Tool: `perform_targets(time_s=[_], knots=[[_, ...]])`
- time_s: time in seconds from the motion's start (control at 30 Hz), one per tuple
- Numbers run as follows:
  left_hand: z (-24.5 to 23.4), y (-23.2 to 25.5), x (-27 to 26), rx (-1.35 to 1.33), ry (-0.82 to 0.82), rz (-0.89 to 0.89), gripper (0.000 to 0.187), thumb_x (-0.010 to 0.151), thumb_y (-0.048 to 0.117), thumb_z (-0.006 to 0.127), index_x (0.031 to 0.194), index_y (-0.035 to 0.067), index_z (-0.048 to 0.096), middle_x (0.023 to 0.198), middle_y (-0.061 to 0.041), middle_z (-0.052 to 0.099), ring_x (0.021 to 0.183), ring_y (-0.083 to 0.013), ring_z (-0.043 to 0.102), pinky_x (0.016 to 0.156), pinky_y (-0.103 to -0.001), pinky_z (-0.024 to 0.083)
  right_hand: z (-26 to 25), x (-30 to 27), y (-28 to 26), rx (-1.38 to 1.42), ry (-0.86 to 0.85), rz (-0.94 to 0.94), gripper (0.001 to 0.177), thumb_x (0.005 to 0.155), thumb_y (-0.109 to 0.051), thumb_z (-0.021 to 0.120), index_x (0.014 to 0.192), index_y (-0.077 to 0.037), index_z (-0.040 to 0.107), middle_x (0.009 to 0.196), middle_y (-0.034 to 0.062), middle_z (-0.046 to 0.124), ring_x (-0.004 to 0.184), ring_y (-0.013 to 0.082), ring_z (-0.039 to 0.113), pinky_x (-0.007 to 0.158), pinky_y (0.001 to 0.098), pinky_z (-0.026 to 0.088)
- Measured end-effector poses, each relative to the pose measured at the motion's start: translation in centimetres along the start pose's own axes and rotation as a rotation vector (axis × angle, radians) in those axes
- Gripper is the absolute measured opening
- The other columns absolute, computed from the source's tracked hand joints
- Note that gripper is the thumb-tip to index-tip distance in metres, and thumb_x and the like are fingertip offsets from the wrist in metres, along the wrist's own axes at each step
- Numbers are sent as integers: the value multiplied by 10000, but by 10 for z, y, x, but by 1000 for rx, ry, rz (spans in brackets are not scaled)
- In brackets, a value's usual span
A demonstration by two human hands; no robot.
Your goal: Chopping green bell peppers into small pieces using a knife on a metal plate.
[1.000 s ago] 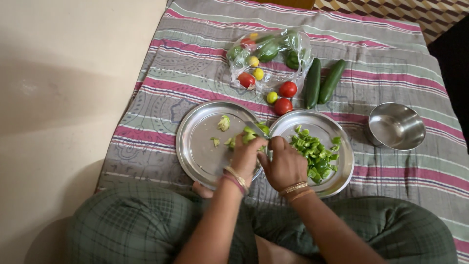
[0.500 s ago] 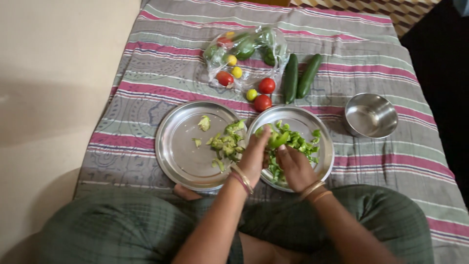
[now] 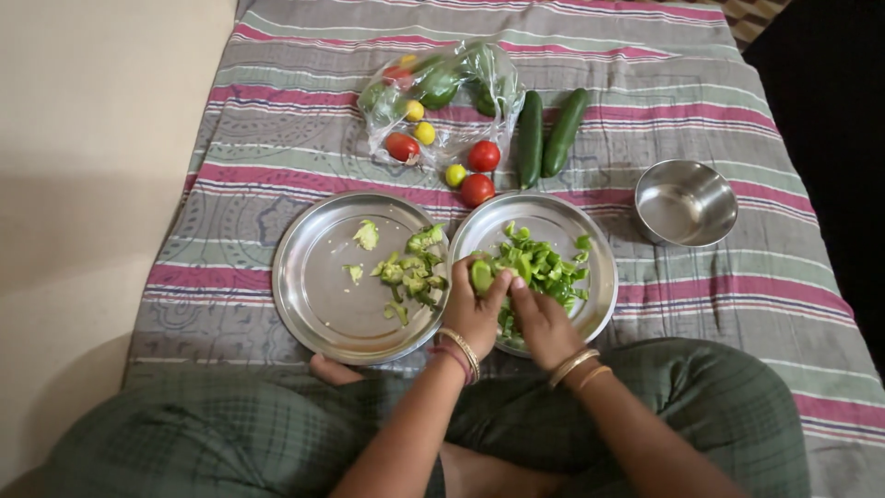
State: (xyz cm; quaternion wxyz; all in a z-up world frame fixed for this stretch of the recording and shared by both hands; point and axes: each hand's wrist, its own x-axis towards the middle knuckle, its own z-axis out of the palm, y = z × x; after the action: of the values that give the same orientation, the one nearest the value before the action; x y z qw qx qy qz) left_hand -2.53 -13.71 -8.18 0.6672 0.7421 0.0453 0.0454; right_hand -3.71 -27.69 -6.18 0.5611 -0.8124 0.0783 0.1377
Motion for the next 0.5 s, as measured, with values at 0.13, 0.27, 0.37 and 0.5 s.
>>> perform_targets(time_s=[0.13,0.27,0.37,0.5], knots=[[1,-9,-2,-37,13,44,577,924,402,732,1309,43,495,1138,-148,673,1013,-241,677,890,-378,552,5,16,34,-11,5,5,575,1030,-522,425,797,-50,657,632,9,567,573,126,489,579,290,424],[-7,-5,-5,-24,-20,-11,571,886,317,755,1336,74,500,1118,-145,695,972,-228,693,864,-362,565,8,23,49,55,-67,89,564,1059,-459,454,768,-14,645,617,38,533,565,176,462,560,352,403],[-11,-8,-4,-35,-42,-63,547,878,278,743,1346,110,516,1096,-138,700,937,-226,688,828,-357,575,6,26,49,-55,-79,89,578,1065,-448,444,737,-15,641,589,57,545,552,201,488,569,357,423],[-15,-24,2,16,-31,-5,473,908,248,707,1345,133,565,1068,-95,712,924,-220,685,820,-332,559,-1,44,93,-306,-94,-172,532,1056,-460,373,813,-50,610,615,52,553,546,205,513,564,357,447]])
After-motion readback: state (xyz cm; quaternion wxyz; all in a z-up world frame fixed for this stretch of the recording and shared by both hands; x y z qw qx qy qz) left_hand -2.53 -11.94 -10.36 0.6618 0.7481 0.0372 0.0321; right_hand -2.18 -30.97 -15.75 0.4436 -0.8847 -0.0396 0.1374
